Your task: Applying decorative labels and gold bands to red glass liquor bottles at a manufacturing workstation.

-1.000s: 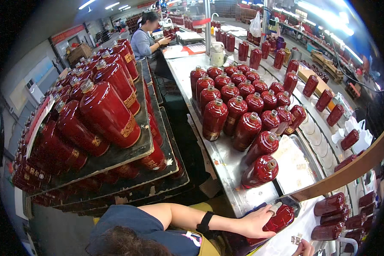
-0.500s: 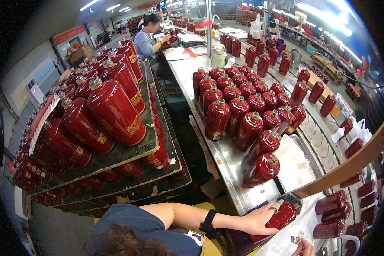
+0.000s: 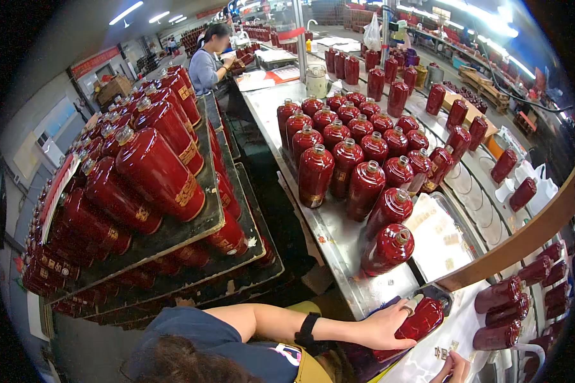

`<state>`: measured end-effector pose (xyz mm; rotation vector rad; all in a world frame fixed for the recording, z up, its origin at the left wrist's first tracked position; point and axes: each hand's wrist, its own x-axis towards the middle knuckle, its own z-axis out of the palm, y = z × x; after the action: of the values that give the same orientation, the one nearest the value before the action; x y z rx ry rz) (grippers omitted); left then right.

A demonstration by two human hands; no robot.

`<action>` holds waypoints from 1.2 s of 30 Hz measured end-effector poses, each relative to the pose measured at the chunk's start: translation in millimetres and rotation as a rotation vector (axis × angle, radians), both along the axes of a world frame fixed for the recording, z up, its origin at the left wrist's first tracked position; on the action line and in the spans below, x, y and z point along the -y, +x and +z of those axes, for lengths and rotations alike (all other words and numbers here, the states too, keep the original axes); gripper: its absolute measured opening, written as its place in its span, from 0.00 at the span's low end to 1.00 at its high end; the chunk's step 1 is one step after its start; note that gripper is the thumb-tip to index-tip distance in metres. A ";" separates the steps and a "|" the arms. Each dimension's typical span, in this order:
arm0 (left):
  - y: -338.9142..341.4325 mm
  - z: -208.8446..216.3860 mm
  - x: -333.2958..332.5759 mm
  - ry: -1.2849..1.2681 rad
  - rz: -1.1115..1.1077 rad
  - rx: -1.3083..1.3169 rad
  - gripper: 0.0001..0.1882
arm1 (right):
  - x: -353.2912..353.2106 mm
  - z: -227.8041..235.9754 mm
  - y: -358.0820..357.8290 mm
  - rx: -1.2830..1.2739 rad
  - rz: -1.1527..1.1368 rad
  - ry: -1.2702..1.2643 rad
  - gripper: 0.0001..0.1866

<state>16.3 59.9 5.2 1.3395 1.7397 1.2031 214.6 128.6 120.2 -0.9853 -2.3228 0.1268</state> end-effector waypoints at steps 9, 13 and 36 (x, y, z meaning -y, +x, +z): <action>0.6 -6.6 -1.1 -0.004 0.012 -0.010 0.46 | -17.9 -38.4 1.4 -0.174 0.037 -0.140 0.04; 0.7 1.9 1.6 -0.003 0.010 0.014 0.45 | -15.9 -35.3 1.4 -0.179 0.024 -0.109 0.04; -3.6 8.6 -5.1 -0.069 -0.048 0.252 0.47 | -227.0 -99.0 203.6 0.179 -0.214 0.019 0.08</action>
<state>12.7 65.0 13.9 1.1299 1.5477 1.2172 418.2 355.6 21.2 -1.2737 -2.3535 -0.0722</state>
